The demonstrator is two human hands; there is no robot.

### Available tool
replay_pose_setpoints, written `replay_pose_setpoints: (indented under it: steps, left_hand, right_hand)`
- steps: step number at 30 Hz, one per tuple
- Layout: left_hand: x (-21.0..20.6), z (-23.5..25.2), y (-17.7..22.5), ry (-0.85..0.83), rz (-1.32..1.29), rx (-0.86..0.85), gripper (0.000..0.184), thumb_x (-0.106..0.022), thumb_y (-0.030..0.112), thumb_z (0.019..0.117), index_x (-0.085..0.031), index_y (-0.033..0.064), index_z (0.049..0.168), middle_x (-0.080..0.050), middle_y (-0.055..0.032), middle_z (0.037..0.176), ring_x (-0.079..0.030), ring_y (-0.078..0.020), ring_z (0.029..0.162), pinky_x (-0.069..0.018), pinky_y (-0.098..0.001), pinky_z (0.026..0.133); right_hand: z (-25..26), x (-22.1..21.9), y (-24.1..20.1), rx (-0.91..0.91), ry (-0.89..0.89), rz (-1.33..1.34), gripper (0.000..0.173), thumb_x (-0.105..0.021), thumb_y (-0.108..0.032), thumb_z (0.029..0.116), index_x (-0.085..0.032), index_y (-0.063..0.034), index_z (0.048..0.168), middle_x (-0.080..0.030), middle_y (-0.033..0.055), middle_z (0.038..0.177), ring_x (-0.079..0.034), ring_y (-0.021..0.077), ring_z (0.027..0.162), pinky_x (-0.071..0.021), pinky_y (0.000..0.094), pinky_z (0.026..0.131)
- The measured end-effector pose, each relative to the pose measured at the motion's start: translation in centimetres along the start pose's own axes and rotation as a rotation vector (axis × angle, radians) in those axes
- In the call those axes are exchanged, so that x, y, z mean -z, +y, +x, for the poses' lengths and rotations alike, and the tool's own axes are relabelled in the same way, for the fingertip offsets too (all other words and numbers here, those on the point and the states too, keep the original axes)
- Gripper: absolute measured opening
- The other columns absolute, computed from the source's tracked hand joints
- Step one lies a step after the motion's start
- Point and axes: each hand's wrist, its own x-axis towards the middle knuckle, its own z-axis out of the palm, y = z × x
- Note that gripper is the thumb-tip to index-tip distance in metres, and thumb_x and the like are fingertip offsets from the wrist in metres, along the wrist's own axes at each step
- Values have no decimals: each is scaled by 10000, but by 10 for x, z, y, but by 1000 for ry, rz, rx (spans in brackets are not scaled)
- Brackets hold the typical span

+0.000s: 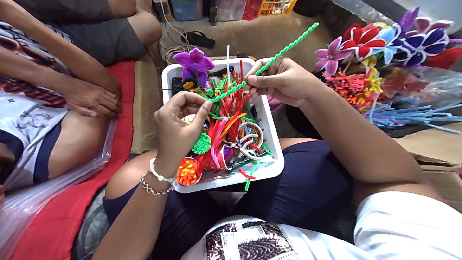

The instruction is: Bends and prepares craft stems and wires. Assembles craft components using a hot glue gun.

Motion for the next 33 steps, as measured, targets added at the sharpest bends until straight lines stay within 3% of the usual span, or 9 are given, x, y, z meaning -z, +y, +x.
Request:
replay_pose_setpoints:
  steps: [8,11,14,16,18,20,23,27,33]
  left_hand:
    - [0,1,0,65,-8,-91,128,-691,90,963,-645,21,1060,-682,-5,981,-679,-62,845,-600,-234,768]
    - [0,0,-1,95,276,-278,124,-674,90,974,-684,-21,1028,-699,-93,981,-685,-129,903,-582,-296,850]
    - [-1,-3,2,105,504,-496,88,-669,66,974,-690,4,1032,-720,-133,1000,-667,-230,976,-445,-433,998]
    - [0,-3,2,121,553,-588,99,-672,55,974,-676,2,1057,-719,-142,1008,-682,-239,967,-427,-472,1035]
    - [0,-3,3,132,495,-536,95,-663,64,982,-676,-6,1046,-719,-135,997,-683,-214,949,-434,-449,1032]
    - [-2,-2,4,143,326,-360,116,-667,92,982,-692,-15,1019,-713,-98,965,-678,-145,910,-526,-342,936]
    - [-5,-1,2,97,63,-160,143,-666,112,986,-660,-13,1056,-682,-41,982,-663,-72,877,-576,-252,812]
    - [-8,-3,5,50,-65,-101,102,-665,74,975,-650,11,1054,-672,-3,966,-651,-48,844,-569,-220,778]
    - [-9,-4,4,99,200,-240,106,-681,85,966,-691,-2,1026,-697,-56,971,-669,-84,910,-566,-252,851]
  right_hand:
    - [-3,-6,-3,49,-22,72,122,-561,-3,1017,-664,-65,997,-740,29,879,-716,92,752,-621,250,743]
    - [-3,-7,-2,26,-1,60,125,-551,-6,1025,-656,-65,995,-745,23,860,-727,89,757,-624,245,741]
    - [-2,-9,-2,10,25,31,148,-521,-47,1048,-648,-64,975,-734,12,817,-719,80,725,-619,237,716]
    - [-2,-12,-1,3,26,6,169,-512,-77,1061,-642,-74,953,-733,5,798,-716,74,701,-617,232,698]
    - [-1,-11,3,53,-34,27,118,-530,-74,1054,-625,-87,985,-745,4,835,-733,89,740,-629,257,739]
    - [0,-13,11,175,-162,86,73,-620,-96,1007,-631,-110,1078,-746,4,945,-738,118,852,-625,308,840]
    - [1,-29,15,354,-239,15,305,-719,-78,939,-604,-80,1221,-726,8,1055,-721,119,930,-618,309,858]
    - [0,-49,16,509,-66,-204,121,-690,31,931,-676,3,1047,-736,21,969,-720,76,836,-627,251,764]
    - [-4,-56,18,507,-22,-343,111,-660,-25,978,-666,55,1055,-735,56,905,-722,90,805,-629,266,771]
